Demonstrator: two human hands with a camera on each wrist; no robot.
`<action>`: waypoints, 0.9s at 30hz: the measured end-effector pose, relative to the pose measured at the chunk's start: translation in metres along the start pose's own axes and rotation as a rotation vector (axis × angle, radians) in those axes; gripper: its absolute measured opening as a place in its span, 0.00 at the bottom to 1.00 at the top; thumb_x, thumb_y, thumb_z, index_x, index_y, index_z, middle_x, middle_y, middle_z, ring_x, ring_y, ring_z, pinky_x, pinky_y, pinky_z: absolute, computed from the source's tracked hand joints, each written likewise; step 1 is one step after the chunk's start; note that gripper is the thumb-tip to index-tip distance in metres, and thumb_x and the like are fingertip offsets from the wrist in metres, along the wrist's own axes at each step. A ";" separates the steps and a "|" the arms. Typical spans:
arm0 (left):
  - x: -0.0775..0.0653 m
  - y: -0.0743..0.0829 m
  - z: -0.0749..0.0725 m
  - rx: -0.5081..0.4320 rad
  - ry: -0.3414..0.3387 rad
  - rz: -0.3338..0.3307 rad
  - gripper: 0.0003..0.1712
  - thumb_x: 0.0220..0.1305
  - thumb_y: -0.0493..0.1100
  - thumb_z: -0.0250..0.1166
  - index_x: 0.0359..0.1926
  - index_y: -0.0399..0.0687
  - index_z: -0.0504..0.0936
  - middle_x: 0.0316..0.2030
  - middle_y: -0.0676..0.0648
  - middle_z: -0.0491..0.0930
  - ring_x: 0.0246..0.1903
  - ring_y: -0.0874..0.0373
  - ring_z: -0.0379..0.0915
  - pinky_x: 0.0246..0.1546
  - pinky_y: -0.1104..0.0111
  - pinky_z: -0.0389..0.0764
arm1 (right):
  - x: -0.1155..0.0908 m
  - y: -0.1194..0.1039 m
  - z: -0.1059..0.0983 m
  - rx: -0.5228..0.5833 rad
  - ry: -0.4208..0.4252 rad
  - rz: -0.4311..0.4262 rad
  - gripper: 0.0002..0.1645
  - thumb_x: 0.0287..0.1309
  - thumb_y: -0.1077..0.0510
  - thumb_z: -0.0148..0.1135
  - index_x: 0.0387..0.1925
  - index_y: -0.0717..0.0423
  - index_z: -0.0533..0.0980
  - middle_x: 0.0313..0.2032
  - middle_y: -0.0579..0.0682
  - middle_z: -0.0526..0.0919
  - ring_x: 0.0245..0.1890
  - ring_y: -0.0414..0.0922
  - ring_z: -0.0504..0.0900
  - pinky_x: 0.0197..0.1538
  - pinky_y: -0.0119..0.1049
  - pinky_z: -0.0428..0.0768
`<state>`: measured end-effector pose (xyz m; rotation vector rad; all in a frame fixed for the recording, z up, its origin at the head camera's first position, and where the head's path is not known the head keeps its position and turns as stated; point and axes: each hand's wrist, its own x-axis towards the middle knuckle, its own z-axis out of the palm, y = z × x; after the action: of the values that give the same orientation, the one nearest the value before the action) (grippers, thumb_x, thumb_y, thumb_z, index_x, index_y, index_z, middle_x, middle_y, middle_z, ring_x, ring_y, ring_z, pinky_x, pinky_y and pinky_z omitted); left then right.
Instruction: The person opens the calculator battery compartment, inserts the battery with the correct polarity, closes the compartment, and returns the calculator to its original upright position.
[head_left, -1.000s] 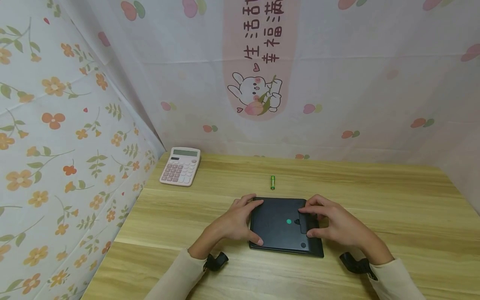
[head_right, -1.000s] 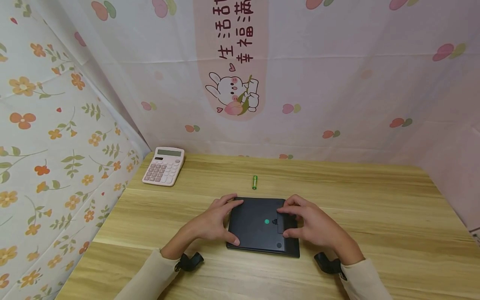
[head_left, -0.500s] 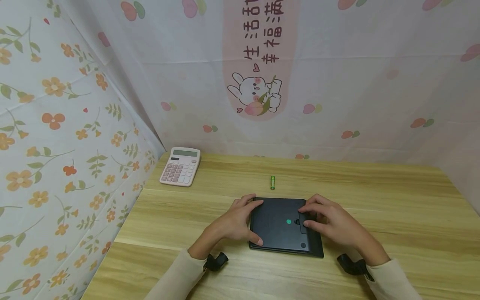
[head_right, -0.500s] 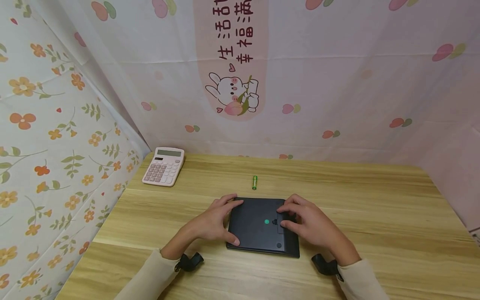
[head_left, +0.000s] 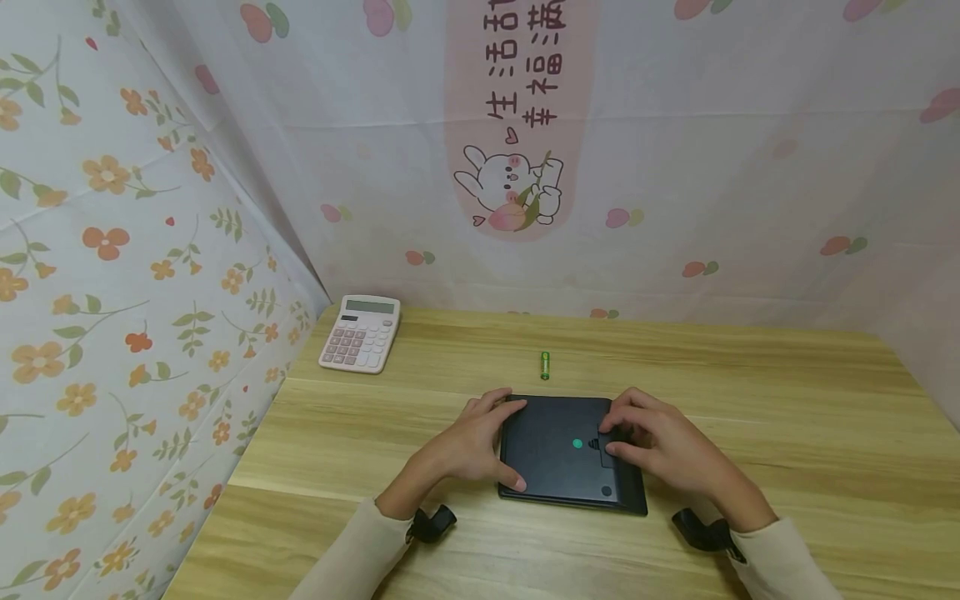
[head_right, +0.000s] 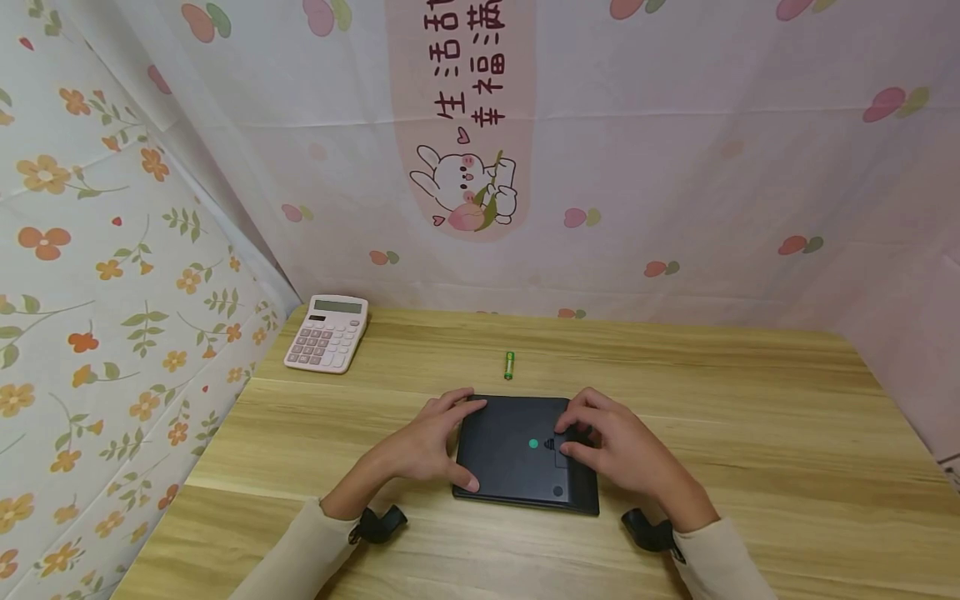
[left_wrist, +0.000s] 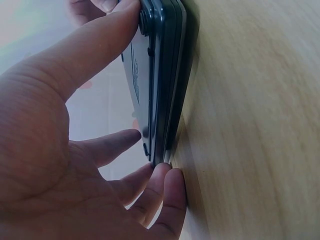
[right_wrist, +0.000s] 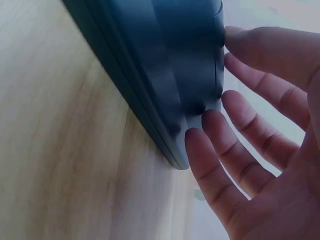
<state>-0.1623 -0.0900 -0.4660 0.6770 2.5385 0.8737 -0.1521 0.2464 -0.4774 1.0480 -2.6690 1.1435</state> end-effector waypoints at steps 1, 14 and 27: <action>0.000 0.000 0.000 -0.001 -0.001 -0.003 0.66 0.49 0.53 0.91 0.85 0.49 0.66 0.86 0.43 0.53 0.80 0.41 0.54 0.74 0.43 0.68 | 0.000 0.000 0.000 0.003 -0.002 0.001 0.16 0.63 0.67 0.79 0.48 0.48 0.86 0.49 0.39 0.78 0.36 0.36 0.79 0.36 0.34 0.83; 0.001 -0.001 0.001 -0.010 0.004 -0.013 0.66 0.49 0.53 0.91 0.85 0.50 0.66 0.86 0.44 0.52 0.80 0.42 0.54 0.74 0.43 0.69 | 0.000 -0.001 0.000 0.035 -0.022 0.042 0.17 0.62 0.67 0.79 0.47 0.45 0.86 0.49 0.40 0.78 0.37 0.40 0.79 0.37 0.34 0.82; 0.001 0.000 0.000 -0.013 0.002 -0.015 0.66 0.49 0.53 0.91 0.85 0.50 0.66 0.86 0.44 0.53 0.79 0.42 0.54 0.74 0.44 0.69 | 0.000 -0.003 -0.001 0.053 -0.024 0.035 0.16 0.63 0.66 0.79 0.47 0.46 0.85 0.50 0.43 0.77 0.37 0.42 0.78 0.36 0.35 0.80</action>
<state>-0.1626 -0.0895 -0.4660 0.6531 2.5338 0.8854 -0.1510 0.2453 -0.4749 1.0331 -2.7002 1.2219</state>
